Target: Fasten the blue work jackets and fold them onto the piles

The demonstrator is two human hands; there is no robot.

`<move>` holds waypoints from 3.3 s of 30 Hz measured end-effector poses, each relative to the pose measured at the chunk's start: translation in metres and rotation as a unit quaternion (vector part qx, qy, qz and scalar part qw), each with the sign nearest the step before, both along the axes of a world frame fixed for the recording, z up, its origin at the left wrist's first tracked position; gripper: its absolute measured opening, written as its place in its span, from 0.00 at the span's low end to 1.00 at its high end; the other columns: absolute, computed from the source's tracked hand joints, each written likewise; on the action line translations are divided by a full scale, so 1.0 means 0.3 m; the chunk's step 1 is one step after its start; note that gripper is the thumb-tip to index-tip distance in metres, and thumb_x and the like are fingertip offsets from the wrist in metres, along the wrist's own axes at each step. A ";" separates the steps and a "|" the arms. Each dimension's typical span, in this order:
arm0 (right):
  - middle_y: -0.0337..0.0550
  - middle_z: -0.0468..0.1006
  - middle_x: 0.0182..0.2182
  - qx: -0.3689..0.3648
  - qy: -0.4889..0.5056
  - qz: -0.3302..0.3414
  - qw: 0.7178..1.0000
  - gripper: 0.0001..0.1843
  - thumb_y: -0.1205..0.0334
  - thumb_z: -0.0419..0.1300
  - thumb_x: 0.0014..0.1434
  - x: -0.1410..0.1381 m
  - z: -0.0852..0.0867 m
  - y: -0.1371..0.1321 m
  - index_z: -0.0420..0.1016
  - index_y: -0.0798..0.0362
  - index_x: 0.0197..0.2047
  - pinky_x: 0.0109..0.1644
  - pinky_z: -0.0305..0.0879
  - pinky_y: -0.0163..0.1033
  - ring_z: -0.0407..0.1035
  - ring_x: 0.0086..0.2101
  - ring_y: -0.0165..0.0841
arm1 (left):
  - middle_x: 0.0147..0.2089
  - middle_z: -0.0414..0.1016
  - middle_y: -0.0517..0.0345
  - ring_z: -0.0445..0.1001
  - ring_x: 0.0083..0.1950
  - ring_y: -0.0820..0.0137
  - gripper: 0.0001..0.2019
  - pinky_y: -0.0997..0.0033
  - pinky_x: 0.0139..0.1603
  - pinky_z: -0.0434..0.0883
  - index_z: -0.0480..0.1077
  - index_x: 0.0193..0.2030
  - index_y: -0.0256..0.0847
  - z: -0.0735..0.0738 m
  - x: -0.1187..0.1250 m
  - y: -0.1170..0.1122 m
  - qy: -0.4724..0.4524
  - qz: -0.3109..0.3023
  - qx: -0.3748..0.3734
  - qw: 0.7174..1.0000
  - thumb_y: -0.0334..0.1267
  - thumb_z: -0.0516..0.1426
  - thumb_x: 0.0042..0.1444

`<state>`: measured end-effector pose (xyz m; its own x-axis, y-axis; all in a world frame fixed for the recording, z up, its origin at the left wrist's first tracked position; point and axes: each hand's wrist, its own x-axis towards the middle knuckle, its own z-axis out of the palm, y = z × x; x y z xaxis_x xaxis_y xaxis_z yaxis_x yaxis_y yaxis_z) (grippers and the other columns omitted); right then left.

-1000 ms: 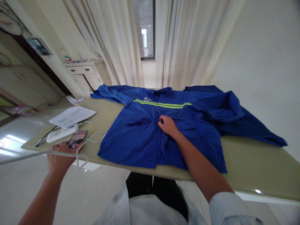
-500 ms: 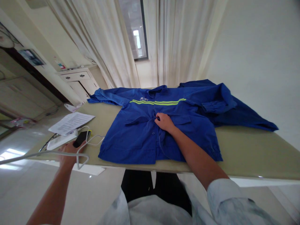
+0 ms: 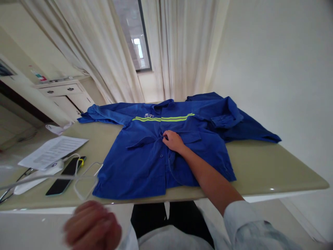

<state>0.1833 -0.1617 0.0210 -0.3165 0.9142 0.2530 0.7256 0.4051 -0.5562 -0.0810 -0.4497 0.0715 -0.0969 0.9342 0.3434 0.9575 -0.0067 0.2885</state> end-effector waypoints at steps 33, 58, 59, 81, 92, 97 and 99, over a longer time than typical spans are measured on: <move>0.44 0.81 0.39 0.037 -0.008 -0.038 0.999 0.05 0.67 0.62 0.68 -0.004 0.005 -0.022 0.80 0.50 0.43 0.46 0.66 0.40 0.74 0.41 0.37 | 0.44 0.78 0.49 0.77 0.44 0.60 0.10 0.60 0.47 0.73 0.77 0.48 0.39 -0.208 0.280 0.950 -0.092 -0.250 -0.043 0.963 0.37 0.55 0.68; 0.58 0.75 0.60 0.078 -0.185 0.016 0.980 0.32 0.65 0.64 0.59 0.071 0.184 0.013 0.72 0.51 0.67 0.61 0.67 0.49 0.70 0.58 0.49 | 0.53 0.82 0.41 0.81 0.54 0.49 0.19 0.48 0.56 0.73 0.80 0.51 0.47 -0.124 0.249 0.877 0.078 -0.212 -0.153 0.962 0.52 0.52 0.69; 0.57 0.76 0.60 0.090 -0.180 0.037 0.979 0.30 0.64 0.64 0.59 0.032 0.178 0.023 0.74 0.52 0.65 0.62 0.67 0.49 0.70 0.58 0.48 | 0.49 0.83 0.40 0.82 0.51 0.49 0.15 0.48 0.54 0.74 0.80 0.47 0.44 -0.113 0.259 0.907 0.075 -0.195 -0.133 0.969 0.47 0.54 0.68; 0.45 0.80 0.43 0.026 0.193 0.013 0.981 0.10 0.68 0.60 0.63 0.049 0.001 0.140 0.81 0.52 0.44 0.58 0.67 0.43 0.72 0.47 0.38 | 0.48 0.80 0.52 0.74 0.54 0.56 0.11 0.50 0.57 0.60 0.78 0.45 0.46 -0.196 0.320 0.999 -0.054 -0.201 0.035 0.978 0.44 0.55 0.71; 0.51 0.78 0.47 0.129 -0.076 -0.011 0.989 0.11 0.56 0.64 0.68 0.032 0.076 0.047 0.79 0.51 0.50 0.58 0.62 0.49 0.68 0.51 0.46 | 0.48 0.79 0.49 0.72 0.55 0.55 0.13 0.49 0.57 0.57 0.77 0.52 0.46 -0.180 0.323 0.974 -0.026 -0.187 0.064 0.980 0.39 0.52 0.71; 0.49 0.78 0.46 0.113 -0.072 -0.060 0.989 0.08 0.57 0.63 0.68 0.010 0.056 0.052 0.80 0.51 0.45 0.52 0.63 0.45 0.69 0.49 0.43 | 0.48 0.79 0.47 0.72 0.56 0.53 0.14 0.46 0.59 0.56 0.78 0.52 0.44 -0.170 0.325 0.968 -0.005 -0.207 0.079 0.975 0.39 0.50 0.72; 0.48 0.77 0.45 0.106 -0.064 -0.072 0.990 0.07 0.58 0.62 0.67 0.003 0.052 0.050 0.80 0.51 0.43 0.51 0.62 0.45 0.69 0.49 0.43 | 0.47 0.79 0.47 0.72 0.56 0.53 0.14 0.46 0.60 0.56 0.78 0.51 0.45 -0.163 0.327 0.964 -0.005 -0.211 0.077 0.974 0.40 0.51 0.72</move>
<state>0.1842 -0.1466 0.0366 -0.2281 0.8826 0.4111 0.8437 0.3899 -0.3690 0.0172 -0.1606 0.0225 0.2810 0.8289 0.4837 0.8571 -0.4435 0.2622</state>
